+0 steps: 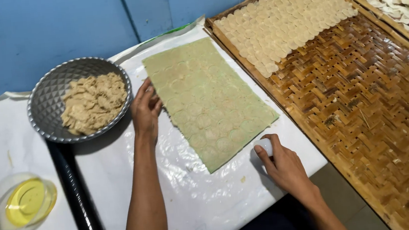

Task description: Peeling thin rounds of cracker dough from a sheet and placing them onto a bamboo drying tray.

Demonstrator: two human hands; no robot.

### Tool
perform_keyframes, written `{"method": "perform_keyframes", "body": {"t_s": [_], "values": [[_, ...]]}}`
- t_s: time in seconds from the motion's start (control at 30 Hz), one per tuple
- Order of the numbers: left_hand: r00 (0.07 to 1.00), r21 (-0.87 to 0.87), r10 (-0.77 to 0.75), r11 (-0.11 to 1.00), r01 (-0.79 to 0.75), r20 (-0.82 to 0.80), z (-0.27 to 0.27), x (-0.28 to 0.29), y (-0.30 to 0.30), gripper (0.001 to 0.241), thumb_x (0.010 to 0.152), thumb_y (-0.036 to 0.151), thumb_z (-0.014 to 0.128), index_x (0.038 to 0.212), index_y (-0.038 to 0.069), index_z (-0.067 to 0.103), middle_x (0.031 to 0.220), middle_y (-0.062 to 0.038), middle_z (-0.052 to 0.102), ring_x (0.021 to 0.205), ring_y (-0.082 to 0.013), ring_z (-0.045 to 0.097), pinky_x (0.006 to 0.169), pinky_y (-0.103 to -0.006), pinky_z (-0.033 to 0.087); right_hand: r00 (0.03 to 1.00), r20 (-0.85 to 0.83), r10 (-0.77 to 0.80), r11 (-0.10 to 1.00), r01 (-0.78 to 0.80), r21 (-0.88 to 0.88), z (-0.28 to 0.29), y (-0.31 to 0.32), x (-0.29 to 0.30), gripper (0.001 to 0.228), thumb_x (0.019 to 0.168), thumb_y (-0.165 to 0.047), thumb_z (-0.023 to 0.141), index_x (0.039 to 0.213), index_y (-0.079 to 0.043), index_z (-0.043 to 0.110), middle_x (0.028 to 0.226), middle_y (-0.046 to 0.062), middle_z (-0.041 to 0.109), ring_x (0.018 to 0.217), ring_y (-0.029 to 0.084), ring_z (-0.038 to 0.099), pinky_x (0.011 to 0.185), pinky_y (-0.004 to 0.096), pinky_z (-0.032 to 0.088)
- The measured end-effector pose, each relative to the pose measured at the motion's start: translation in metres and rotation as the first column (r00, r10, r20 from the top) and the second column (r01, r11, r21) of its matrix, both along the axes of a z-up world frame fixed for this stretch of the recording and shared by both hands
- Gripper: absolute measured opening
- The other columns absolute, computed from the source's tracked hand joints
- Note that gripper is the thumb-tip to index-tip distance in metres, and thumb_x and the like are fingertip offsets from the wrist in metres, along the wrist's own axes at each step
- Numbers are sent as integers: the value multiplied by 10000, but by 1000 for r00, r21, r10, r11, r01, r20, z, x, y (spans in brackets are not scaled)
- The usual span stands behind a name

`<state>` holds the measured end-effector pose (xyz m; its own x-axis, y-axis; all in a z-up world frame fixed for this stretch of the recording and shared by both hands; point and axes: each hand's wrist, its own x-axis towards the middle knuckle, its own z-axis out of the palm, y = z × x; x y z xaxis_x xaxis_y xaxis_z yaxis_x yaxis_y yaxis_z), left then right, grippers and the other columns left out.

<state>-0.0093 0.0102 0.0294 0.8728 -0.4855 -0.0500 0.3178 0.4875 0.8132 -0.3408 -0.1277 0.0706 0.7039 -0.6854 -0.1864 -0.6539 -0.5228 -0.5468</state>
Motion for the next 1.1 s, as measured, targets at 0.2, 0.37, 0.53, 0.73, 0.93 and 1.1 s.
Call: {"method": "perform_keyframes", "body": {"t_s": [0.2, 0.37, 0.53, 0.73, 0.93, 1.1], "values": [[986, 202, -168, 966, 162, 8, 37, -27, 8, 641, 937, 84, 536, 1571, 114, 442, 990, -91, 644, 737, -131, 595, 733, -297, 552, 1000, -10, 21, 998, -22, -52, 2, 10, -13, 502, 980, -492, 440, 1333, -135, 468, 859, 179, 760, 757, 381, 733, 706, 481, 529], [990, 230, -140, 964, 136, 0, 17, -21, 1, 519, 936, 81, 582, 1434, -32, 492, 933, -122, 643, 771, -145, 619, 800, -303, 589, 1000, -4, 8, 1000, -8, -30, -6, 11, -19, 519, 967, -511, 443, 1342, -153, 475, 875, 160, 766, 744, 337, 742, 707, 448, 545], [993, 349, -82, 936, 50, 80, 1, -16, -4, 358, 940, -3, 594, 1289, -60, 645, 1041, -127, 740, 797, -139, 674, 767, -239, 585, 998, -49, 24, 1000, -23, 18, -12, 8, -17, 564, 951, -547, 428, 1355, -157, 472, 890, 128, 779, 764, 303, 755, 732, 416, 553], [796, 738, -85, 444, -508, 599, 7, -26, 0, 290, 918, 149, 597, 1137, 43, 755, 982, -114, 780, 790, -252, 722, 716, -391, 580, 998, 61, 0, 999, -3, 43, -30, 5, -15, 407, 942, -413, 548, 1271, -173, 538, 883, 140, 806, 703, 311, 793, 654, 408, 570], [716, 696, -136, 416, -586, 684, 8, -24, -10, 347, 940, 62, 599, 1272, 35, 696, 959, -119, 683, 719, -241, 644, 681, -398, 541, 933, 359, -35, 997, 10, 73, -108, -17, -27, 417, 895, -263, 618, 1266, -74, 593, 815, 141, 774, 605, 240, 738, 602, 344, 582], [650, 729, -332, 269, -629, 683, -7, -10, -22, 391, 966, 99, 578, 1346, 103, 672, 880, -80, 565, 601, -219, 569, 565, -411, 513, 749, 655, -99, 990, 4, 144, -257, -67, -55, 576, 857, -394, 587, 1216, 56, 555, 998, 229, 689, 784, 263, 697, 787, 333, 568]]}}
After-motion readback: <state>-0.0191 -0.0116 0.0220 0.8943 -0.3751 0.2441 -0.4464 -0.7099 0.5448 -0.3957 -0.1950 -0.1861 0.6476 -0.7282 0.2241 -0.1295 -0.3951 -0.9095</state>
